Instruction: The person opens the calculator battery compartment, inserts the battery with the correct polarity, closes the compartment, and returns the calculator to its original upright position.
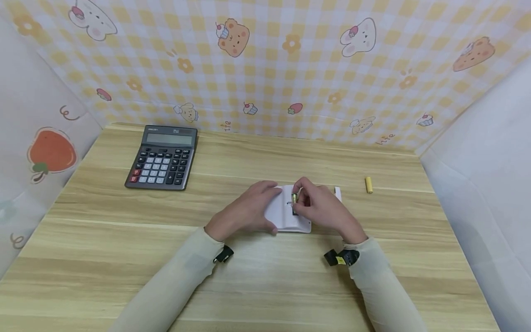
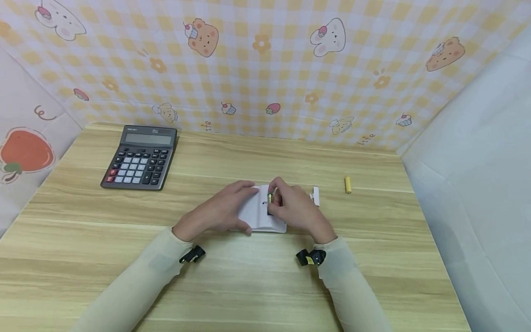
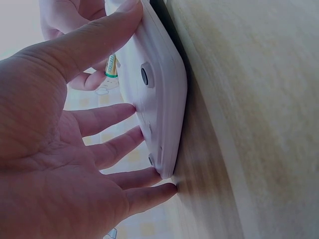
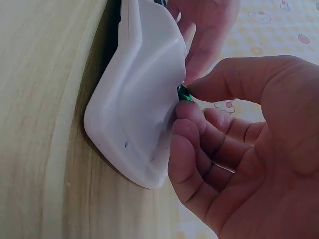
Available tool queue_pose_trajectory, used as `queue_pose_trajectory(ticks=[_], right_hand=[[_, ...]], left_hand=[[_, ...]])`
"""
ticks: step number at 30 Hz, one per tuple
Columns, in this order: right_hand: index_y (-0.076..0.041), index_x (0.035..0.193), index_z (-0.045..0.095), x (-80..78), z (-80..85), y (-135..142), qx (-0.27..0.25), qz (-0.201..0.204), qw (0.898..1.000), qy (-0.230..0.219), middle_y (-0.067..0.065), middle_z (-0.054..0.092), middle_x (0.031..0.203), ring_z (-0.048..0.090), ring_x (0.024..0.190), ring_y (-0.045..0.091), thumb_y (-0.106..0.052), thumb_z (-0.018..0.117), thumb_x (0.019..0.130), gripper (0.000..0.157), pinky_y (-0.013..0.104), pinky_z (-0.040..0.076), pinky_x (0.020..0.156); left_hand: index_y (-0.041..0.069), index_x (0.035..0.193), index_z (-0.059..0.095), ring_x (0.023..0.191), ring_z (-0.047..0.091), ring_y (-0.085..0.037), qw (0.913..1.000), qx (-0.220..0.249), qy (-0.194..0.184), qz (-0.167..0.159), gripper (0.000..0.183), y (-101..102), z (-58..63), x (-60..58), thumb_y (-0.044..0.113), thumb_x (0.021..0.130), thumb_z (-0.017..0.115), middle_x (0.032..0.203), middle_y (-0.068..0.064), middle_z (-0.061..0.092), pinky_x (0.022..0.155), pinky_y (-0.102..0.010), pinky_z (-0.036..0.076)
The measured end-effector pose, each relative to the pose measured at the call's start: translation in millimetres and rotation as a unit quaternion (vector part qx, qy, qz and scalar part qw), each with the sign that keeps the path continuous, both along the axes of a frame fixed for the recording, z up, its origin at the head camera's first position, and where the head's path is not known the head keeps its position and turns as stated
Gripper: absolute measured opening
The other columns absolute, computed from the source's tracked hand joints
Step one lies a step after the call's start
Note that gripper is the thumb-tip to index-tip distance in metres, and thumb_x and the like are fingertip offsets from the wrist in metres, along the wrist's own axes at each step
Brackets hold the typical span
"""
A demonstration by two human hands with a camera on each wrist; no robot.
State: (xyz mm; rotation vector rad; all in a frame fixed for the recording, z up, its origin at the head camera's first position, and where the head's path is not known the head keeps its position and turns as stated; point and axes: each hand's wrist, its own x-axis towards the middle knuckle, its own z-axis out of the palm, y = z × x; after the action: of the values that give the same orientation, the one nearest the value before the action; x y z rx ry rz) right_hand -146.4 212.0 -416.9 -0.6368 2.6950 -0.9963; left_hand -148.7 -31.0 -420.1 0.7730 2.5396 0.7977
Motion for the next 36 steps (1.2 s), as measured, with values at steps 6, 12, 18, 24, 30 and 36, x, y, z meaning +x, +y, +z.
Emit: queue_pose_trajectory(ticks=[6, 12, 18, 24, 30, 36], right_hand=[[-0.005, 0.12, 0.065, 1.2, 7.7, 6, 0.017, 0.01, 1.0, 0.004, 0.003, 0.067, 0.102, 0.064, 0.089, 0.02, -0.01, 0.084, 0.092, 0.034, 0.034, 0.056, 0.075], [-0.009, 0.126, 0.064, 0.4, 8.0, 14, 0.027, 0.026, 0.999, 0.003, 0.014, 0.059, 0.141, 0.064, 0.107, 0.031, -0.02, 0.097, 0.082, 0.056, 0.042, 0.059, 0.086], [-0.009, 0.134, 0.056, 2.3, 6.6, 14, 0.032, 0.047, 0.998, -0.021, 0.02, 0.042, 0.166, 0.051, 0.14, 0.04, -0.022, 0.105, 0.072, 0.081, 0.059, 0.051, 0.111], [-0.007, 0.134, 0.052, 4.3, 6.8, 10, 0.03, 0.054, 0.998, -0.022, 0.019, 0.043, 0.165, 0.052, 0.139, 0.038, -0.019, 0.105, 0.07, 0.084, 0.057, 0.05, 0.113], [-0.008, 0.131, 0.053, 5.6, 5.8, 9, 0.039, 0.062, 0.997, -0.003, 0.019, 0.044, 0.165, 0.052, 0.139, 0.038, -0.02, 0.105, 0.071, 0.08, 0.057, 0.05, 0.113], [-0.008, 0.131, 0.054, 5.7, 3.9, 10, 0.048, 0.072, 0.996, 0.013, 0.019, 0.045, 0.164, 0.053, 0.138, 0.037, -0.022, 0.104, 0.072, 0.078, 0.056, 0.051, 0.112]], left_hand=[[0.006, 0.166, 0.047, 0.16, 0.033, -0.032, 1.0, -0.001, 0.003, -0.004, 0.107, 0, 0.0, -0.8, 0.026, 0.078, 0.104, 0.174, -0.014, 0.036, 0.128, -0.045, 0.033], [0.007, 0.166, 0.048, 0.16, 0.033, -0.032, 1.0, -0.01, 0.001, -0.001, 0.107, 2, 1.1, -1.4, 0.027, 0.078, 0.104, 0.175, -0.013, 0.036, 0.127, -0.047, 0.034], [0.007, 0.166, 0.048, 0.159, 0.034, -0.032, 1.0, -0.009, -0.001, 0.0, 0.107, 2, 1.5, -1.3, 0.026, 0.077, 0.105, 0.175, -0.013, 0.036, 0.127, -0.047, 0.034], [0.007, 0.166, 0.047, 0.16, 0.033, -0.032, 1.0, -0.005, 0.001, 0.0, 0.108, 2, 0.4, -1.4, 0.026, 0.077, 0.105, 0.175, -0.013, 0.036, 0.128, -0.046, 0.033], [0.007, 0.166, 0.047, 0.159, 0.033, -0.032, 1.0, -0.006, -0.002, 0.002, 0.108, 1, 0.9, -0.8, 0.026, 0.077, 0.105, 0.175, -0.013, 0.036, 0.128, -0.046, 0.034], [0.007, 0.167, 0.047, 0.159, 0.033, -0.032, 1.0, -0.006, -0.001, 0.0, 0.108, 0, 0.2, -0.5, 0.026, 0.078, 0.104, 0.175, -0.013, 0.035, 0.128, -0.046, 0.033]])
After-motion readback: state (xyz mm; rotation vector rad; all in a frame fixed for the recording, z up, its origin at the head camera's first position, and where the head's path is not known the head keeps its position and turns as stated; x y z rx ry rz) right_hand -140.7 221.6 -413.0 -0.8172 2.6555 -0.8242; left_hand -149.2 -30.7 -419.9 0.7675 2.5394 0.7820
